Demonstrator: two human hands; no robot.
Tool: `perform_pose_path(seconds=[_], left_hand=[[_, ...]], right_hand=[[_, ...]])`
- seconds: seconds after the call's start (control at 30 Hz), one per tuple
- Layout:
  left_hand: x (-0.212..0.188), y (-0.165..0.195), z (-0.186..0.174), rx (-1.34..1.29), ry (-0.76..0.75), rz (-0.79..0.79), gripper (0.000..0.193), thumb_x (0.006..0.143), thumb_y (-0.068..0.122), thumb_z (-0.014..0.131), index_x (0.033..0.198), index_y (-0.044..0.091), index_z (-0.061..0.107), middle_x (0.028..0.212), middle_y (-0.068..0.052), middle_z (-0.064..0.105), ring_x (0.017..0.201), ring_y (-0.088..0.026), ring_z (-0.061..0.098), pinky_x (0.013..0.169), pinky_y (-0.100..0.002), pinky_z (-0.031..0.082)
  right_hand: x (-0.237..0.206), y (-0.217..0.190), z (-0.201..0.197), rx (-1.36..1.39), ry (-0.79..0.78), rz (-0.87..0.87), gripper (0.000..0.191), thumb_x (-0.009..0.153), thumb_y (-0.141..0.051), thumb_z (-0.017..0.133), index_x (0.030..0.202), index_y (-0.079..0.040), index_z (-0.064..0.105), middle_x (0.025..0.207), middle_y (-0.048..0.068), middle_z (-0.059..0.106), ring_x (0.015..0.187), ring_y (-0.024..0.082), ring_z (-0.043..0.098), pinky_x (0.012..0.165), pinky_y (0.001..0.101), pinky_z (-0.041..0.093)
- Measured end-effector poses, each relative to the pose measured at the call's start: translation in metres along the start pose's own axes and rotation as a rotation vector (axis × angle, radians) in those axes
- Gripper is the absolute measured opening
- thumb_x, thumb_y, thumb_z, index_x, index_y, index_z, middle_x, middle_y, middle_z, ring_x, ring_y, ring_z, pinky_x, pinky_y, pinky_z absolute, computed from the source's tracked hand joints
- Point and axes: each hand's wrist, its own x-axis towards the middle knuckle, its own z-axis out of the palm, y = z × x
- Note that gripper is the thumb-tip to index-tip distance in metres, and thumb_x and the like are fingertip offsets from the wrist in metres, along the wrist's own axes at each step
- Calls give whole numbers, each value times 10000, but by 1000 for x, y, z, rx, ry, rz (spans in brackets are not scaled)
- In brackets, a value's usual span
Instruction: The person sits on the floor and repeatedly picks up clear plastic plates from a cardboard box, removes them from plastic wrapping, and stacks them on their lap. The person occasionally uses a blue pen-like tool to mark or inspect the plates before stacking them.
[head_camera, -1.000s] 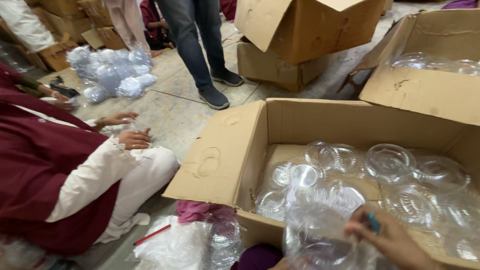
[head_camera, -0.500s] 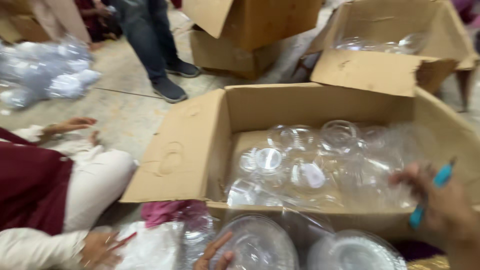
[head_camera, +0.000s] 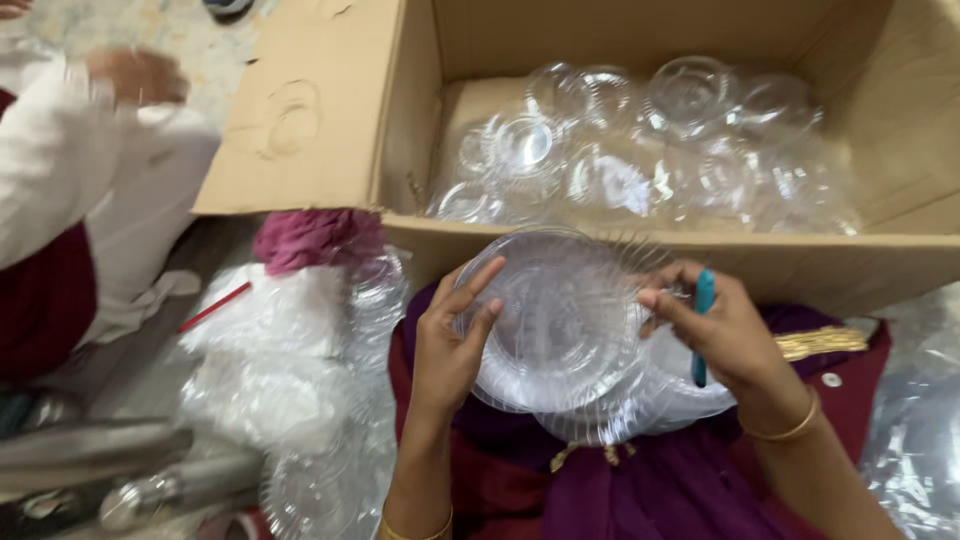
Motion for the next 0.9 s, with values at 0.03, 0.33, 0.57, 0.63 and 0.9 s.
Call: perform_pose_path(seconds=[0.03,0.33,0.57,0.63,0.9], left_hand=[[-3,1,-7,-8,-2,2,362,973,170,680,1317,63,699,1415,-150,645,1337,-272,594,1123,-349,429],[-17,0,13,-197,-112,32,606,1132,468,346,1524,22,473,1563,-138,533,1488,-273,468,1251,-381,318],[-62,-33,18,-736,-584,-376,689,1088,462,375,1648,69,293,1621,-126,399,1497,-257,387,1250,-378,301],[-73,-37,17,-778,-620,-423,661,1081,386,438,1641,60,307,1585,-140,433,1462,-263,415,1235,-380,319],[-86,-18,19,-862,-404,-567,543,1078,359,453,1540,73,463,1477,-83,597,1371,-197,553,1166,-306,428]], right_hand=[[0,-3,4,35,11,-26,224,901,-209,746,1028,-32,692,847,134,731,601,114,536,461,220,335],[-14,9,19,-430,106,-124,554,833,-316,767,1288,-42,611,1270,210,628,1219,299,531,984,436,430],[-39,103,10,-419,-330,126,932,757,-413,835,1554,-177,414,1525,130,509,1473,244,407,1194,450,340],[-37,128,14,-421,-364,-82,908,761,-446,799,1531,-130,436,1533,159,506,1485,281,381,1196,481,297],[-51,122,15,-290,-285,43,877,766,-470,803,1518,-121,519,1469,167,555,1472,301,468,1212,500,331]])
